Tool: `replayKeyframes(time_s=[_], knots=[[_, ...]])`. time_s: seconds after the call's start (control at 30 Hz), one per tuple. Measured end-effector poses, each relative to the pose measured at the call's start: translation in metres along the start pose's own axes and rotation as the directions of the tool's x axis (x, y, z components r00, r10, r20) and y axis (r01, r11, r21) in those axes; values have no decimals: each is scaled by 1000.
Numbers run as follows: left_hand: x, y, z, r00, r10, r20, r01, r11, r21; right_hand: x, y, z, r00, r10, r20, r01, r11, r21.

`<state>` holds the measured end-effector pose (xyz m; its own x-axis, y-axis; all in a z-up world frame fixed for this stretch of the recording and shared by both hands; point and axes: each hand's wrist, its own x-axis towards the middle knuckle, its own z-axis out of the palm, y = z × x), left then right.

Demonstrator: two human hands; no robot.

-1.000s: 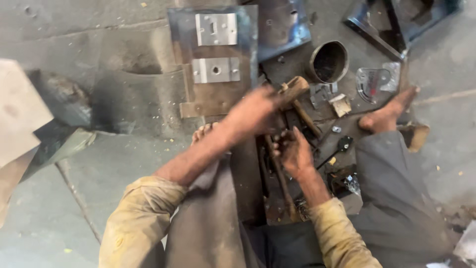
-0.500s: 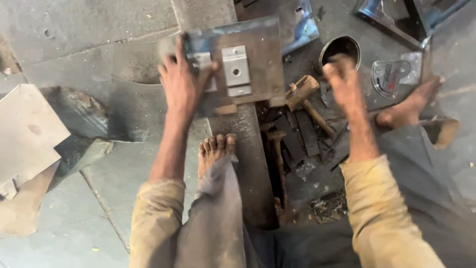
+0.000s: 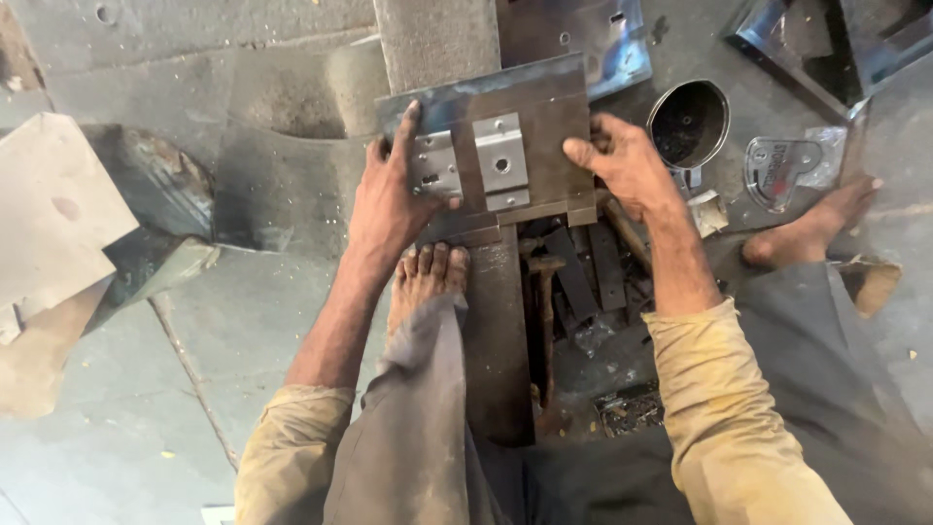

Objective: The person assembles a lock mechanism on a metal plate using a hammer and chisel. They position metal plates and a lock cover, then hammer components into place on the work surface.

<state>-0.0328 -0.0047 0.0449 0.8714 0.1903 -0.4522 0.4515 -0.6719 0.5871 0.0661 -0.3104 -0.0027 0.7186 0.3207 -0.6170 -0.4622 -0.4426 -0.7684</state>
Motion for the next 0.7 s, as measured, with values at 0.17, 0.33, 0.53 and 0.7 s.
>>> replayKeyframes(time_s=[0.17,0.33,0.53,0.7], knots=[[9,3,3,1000,26,-1,-26,999,39,19,8,20,996,-28,-86,48,967,251],[6,5,7,1000,-6,11,6,998,57,14,6,22,995,-28,-94,43,985,167],[7,23,-3,995,-102,-5,102,990,97,3,-18,22,986,-157,-48,164,952,258],[-7,29,-7,985,-167,-35,170,983,72,-12,-40,33,970,-111,-218,4,897,-442]])
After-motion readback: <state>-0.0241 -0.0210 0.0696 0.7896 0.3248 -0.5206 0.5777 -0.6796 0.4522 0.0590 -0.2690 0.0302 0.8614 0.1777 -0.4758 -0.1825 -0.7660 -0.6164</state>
